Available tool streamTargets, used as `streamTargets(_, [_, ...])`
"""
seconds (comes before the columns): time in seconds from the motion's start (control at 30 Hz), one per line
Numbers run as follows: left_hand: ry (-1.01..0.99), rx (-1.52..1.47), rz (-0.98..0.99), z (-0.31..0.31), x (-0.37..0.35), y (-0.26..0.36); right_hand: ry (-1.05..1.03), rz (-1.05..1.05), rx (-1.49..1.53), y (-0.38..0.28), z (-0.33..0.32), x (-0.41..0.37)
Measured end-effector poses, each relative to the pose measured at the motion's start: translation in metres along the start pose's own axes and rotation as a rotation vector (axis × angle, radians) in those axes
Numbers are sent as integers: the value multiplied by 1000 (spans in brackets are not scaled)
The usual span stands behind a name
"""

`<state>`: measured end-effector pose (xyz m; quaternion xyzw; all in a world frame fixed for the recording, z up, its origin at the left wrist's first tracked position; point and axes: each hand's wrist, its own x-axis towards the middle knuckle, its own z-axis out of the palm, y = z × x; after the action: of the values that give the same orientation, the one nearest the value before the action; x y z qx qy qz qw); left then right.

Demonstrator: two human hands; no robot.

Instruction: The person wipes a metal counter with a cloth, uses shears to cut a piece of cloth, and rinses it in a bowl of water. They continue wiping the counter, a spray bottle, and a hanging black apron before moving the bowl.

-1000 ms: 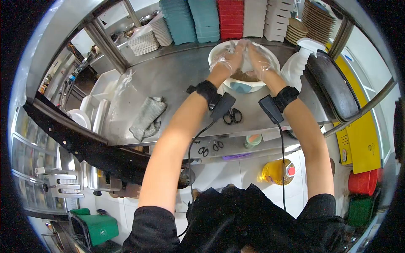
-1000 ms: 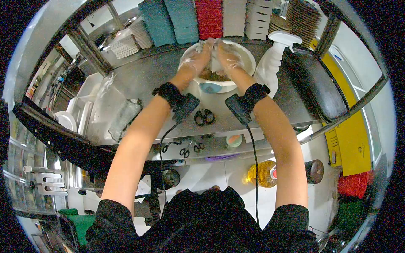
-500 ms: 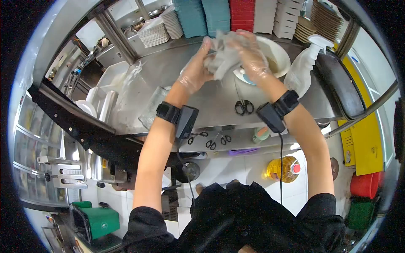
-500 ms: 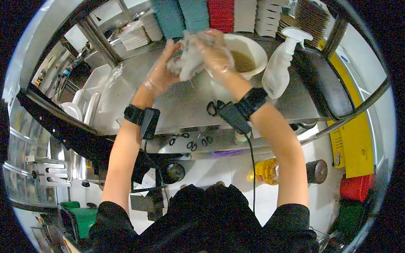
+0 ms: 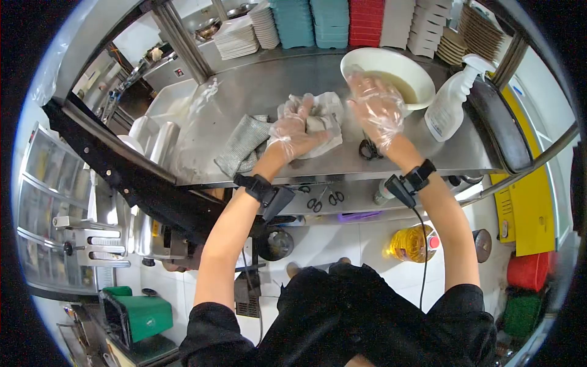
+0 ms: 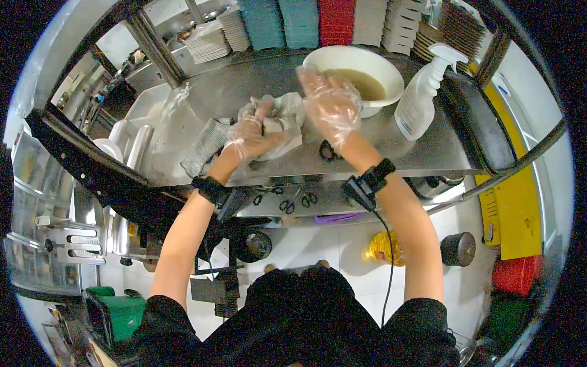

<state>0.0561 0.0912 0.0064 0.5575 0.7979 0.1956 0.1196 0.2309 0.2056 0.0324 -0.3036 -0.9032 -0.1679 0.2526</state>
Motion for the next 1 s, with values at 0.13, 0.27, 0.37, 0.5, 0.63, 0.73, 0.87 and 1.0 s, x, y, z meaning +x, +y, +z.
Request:
streamTargets(0.13, [-3,248,197,20,2,-6,-71,65,39,42,36,-1])
streamTargets(0.27, [-140,303,269,14,5,1,-73,15,55,68,55,2])
streamTargets(0.37, [-142,368,288,23,22,5,-148,70,61,76,60,10])
streamTargets(0.5, [-157,386,231,35,58,15,-192,174,62,81,65,19])
streamTargets(0.63, [-169,428,303,59,115,10,6,99,-150,70,41,6])
streamTargets(0.73, [-184,523,373,70,152,13,277,31,-208,64,32,-18])
streamTargets(0.87, [-231,506,302,66,187,28,200,97,43,56,46,-71])
streamTargets(1.0, [-265,469,280,68,228,33,236,36,86,46,36,-86])
